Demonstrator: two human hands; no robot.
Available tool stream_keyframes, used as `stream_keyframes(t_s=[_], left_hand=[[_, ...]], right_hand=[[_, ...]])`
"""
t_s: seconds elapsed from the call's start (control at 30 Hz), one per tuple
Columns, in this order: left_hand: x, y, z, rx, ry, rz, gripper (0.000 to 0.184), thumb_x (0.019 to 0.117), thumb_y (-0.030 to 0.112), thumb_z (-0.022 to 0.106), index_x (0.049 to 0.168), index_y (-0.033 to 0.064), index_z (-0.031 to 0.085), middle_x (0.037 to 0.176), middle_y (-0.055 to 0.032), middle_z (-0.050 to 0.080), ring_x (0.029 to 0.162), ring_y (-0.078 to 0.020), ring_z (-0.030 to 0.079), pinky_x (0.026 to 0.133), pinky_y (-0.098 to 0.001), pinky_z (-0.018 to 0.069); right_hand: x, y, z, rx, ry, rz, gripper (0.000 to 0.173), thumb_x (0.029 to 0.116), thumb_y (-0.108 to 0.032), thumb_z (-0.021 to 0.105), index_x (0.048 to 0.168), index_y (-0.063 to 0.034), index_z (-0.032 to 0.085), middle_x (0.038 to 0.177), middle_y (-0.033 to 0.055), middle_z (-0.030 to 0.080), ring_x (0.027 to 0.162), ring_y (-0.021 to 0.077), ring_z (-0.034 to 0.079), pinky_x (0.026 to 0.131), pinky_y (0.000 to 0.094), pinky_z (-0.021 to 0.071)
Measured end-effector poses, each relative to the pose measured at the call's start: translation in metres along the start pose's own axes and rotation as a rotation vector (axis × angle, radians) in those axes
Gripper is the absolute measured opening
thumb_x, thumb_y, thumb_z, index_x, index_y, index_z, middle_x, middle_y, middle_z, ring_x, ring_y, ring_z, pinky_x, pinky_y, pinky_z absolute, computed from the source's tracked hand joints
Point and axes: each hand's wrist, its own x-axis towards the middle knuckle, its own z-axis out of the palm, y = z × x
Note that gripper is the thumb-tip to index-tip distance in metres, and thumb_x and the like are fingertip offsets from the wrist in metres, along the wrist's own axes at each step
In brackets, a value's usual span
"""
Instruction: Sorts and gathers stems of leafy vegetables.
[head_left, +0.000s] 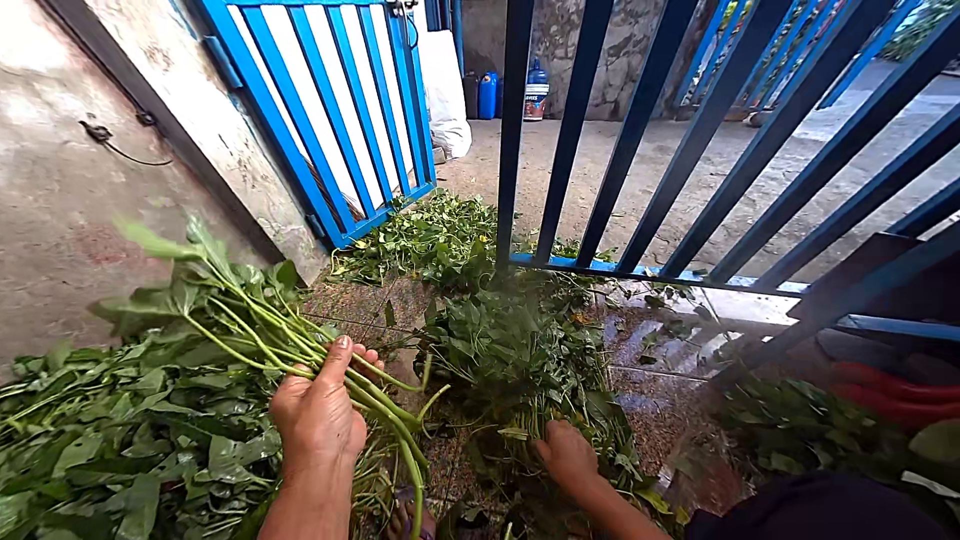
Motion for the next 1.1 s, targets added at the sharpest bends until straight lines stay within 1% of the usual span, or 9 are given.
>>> stream_keyframes(t_s=[0.13,0.2,0.33,0.5,0.73,0.83,0.9,1.0,1.1], left_hand=[[-0.004,-0.001,0.003,-0.027,-0.019,-0.133,0.017,0.1032,0.009,0.060,0.116,-0.0018,0.055,0.082,-0.0153,0.073,0.067,-0.0278,0.075,0.061,-0.0425,0.0656],[-0.005,0.002,0.005,-0.037,-0.011,-0.178,0.018,0.1031,0.010,0.060,0.117,-0.0005,0.054,0.079,-0.0137,0.071,0.066,-0.0265,0.074,0.059,-0.0417,0.0654],[-0.005,0.001,0.009,-0.070,-0.019,-0.215,0.017,0.1026,0.010,0.060,0.116,0.0023,0.054,0.078,-0.0099,0.066,0.063,-0.0216,0.072,0.060,-0.0390,0.0652],[-0.008,-0.003,0.013,-0.065,-0.078,-0.281,0.018,0.1005,0.007,0.062,0.116,-0.0021,0.059,0.080,-0.0138,0.067,0.066,-0.0236,0.071,0.065,-0.0397,0.0646],[-0.009,-0.007,0.012,-0.012,-0.114,-0.324,0.014,0.1013,0.002,0.059,0.114,-0.0045,0.058,0.081,-0.0168,0.068,0.068,-0.0265,0.071,0.063,-0.0403,0.0642],[-0.011,-0.008,0.012,0.010,-0.119,-0.309,0.014,0.1009,0.000,0.059,0.114,-0.0056,0.057,0.080,-0.0174,0.068,0.067,-0.0267,0.071,0.062,-0.0398,0.0640],[-0.012,-0.008,0.013,0.007,-0.129,-0.306,0.015,0.1005,0.000,0.059,0.114,-0.0057,0.057,0.081,-0.0181,0.068,0.068,-0.0271,0.072,0.062,-0.0397,0.0639],[-0.012,-0.008,0.013,0.003,-0.137,-0.319,0.015,0.1003,-0.001,0.059,0.114,-0.0064,0.058,0.082,-0.0181,0.070,0.069,-0.0267,0.072,0.063,-0.0391,0.0639],[-0.010,-0.011,0.013,0.011,-0.167,-0.329,0.015,0.0994,-0.002,0.060,0.113,-0.0066,0.058,0.084,-0.0179,0.070,0.069,-0.0264,0.072,0.062,-0.0382,0.0638]], right_hand=[[0.028,0.004,0.003,0.399,0.040,0.004,0.031,0.1015,-0.025,0.055,0.119,-0.0045,0.070,0.122,0.0185,0.069,0.117,0.0335,0.065,0.101,0.0550,0.0507],[0.005,-0.010,-0.017,0.756,0.143,-0.068,0.028,0.1038,-0.018,0.050,0.116,0.0032,0.065,0.109,0.0190,0.070,0.102,0.0301,0.069,0.092,0.0487,0.0555],[-0.057,-0.034,-0.052,1.211,0.334,-0.443,0.020,0.1062,-0.012,0.043,0.112,0.0012,0.057,0.103,0.0116,0.074,0.078,0.0198,0.074,0.070,0.0337,0.0632],[-0.037,-0.022,-0.051,1.273,-0.031,-0.095,0.032,0.1052,-0.010,0.043,0.135,-0.0020,0.049,0.080,0.0047,0.060,0.051,0.0097,0.044,0.047,0.0266,0.0390],[-0.081,-0.040,-0.054,1.248,0.255,-0.619,0.031,0.1051,-0.007,0.045,0.133,0.0042,0.050,0.094,0.0091,0.071,0.064,0.0139,0.063,0.057,0.0277,0.0538],[-0.071,-0.040,-0.060,1.093,0.130,-0.491,0.029,0.1049,-0.009,0.043,0.132,-0.0012,0.048,0.097,0.0088,0.071,0.065,0.0163,0.066,0.057,0.0311,0.0567],[-0.065,-0.041,-0.069,0.879,0.096,-0.389,0.030,0.1039,-0.011,0.044,0.132,-0.0044,0.051,0.103,0.0072,0.071,0.074,0.0174,0.070,0.067,0.0354,0.0596],[-0.078,-0.052,-0.074,0.889,0.280,-0.583,0.028,0.1023,-0.009,0.046,0.127,-0.0029,0.056,0.104,0.0055,0.072,0.085,0.0153,0.073,0.076,0.0328,0.0625],[-0.090,-0.063,-0.072,1.008,0.292,-0.796,0.026,0.1018,-0.002,0.048,0.126,0.0025,0.055,0.105,0.0090,0.071,0.090,0.0183,0.074,0.081,0.0352,0.0644]])
